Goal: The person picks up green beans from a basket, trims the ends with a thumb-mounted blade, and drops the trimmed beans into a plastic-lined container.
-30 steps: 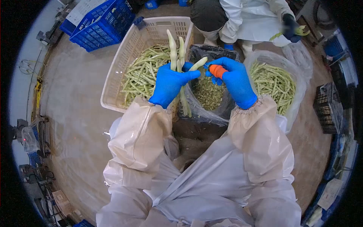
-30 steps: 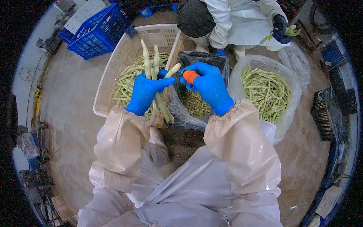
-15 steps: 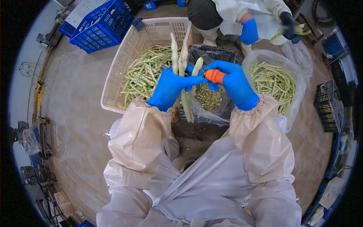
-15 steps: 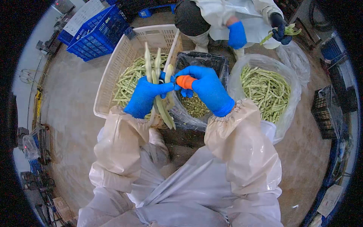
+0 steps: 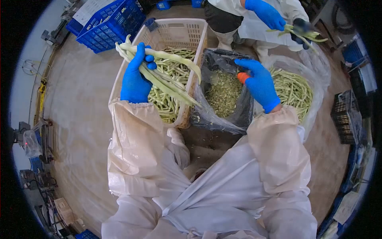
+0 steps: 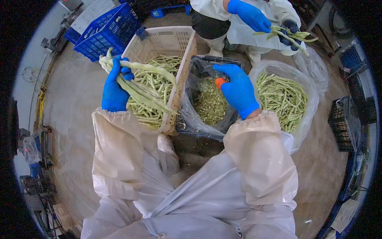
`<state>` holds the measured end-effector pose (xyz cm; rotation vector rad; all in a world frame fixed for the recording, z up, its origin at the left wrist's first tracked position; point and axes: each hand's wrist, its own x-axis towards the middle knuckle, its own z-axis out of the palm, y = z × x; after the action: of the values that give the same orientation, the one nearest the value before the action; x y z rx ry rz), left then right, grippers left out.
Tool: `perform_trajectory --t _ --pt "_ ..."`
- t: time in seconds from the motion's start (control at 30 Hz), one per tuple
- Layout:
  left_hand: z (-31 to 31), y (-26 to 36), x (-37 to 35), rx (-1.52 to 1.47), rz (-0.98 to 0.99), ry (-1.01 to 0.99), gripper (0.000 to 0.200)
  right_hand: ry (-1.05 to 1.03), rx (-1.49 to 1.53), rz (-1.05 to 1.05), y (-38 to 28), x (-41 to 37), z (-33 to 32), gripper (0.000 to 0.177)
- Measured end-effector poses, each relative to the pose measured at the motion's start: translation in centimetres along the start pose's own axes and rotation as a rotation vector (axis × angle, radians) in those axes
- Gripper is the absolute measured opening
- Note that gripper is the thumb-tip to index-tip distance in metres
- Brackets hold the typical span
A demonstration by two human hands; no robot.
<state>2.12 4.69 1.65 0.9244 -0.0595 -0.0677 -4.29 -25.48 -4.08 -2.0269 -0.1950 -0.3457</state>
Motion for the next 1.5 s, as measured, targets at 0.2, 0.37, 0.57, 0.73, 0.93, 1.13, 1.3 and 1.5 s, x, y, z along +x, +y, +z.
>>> perform_trajectory --t 0.2,0.37,0.57,0.73,0.93,1.13,1.3,1.5 --pt "0.4 -0.9 -0.1 -0.048 -0.044 0.007 0.017 -0.313 0.464 0.273 -2.2 -0.9 3.2 0.029" --pt "0.1 -1.8 0.0 -0.111 -0.132 -0.004 0.019 -0.386 0.884 0.504 -3.0 -1.6 4.5 0.03" --pt "-1.3 -2.3 0.8 0.101 -0.033 0.205 0.036 -0.342 0.653 0.364 -3.6 -0.9 2.2 0.025" --pt "-0.4 -3.4 0.1 0.421 0.324 0.403 0.046 -0.129 0.3 0.133 -2.3 -0.9 1.7 0.02" --pt "3.8 -7.3 -3.3 0.985 0.233 -0.307 0.033 -0.097 -0.374 -0.277 -2.6 -1.8 2.9 0.018" --pt "3.9 -9.0 -4.1 1.316 0.196 -0.427 0.02 -0.104 -0.469 -0.34 -2.3 -2.2 3.8 0.007" --pt "4.0 -9.0 -4.4 1.385 0.354 -0.334 0.016 -0.06 -0.489 -0.334 -3.8 -2.4 4.4 0.006" --pt "5.2 -8.0 -4.5 0.897 0.117 -0.188 0.023 -0.037 0.276 0.127 -4.4 -1.5 4.0 0.017"
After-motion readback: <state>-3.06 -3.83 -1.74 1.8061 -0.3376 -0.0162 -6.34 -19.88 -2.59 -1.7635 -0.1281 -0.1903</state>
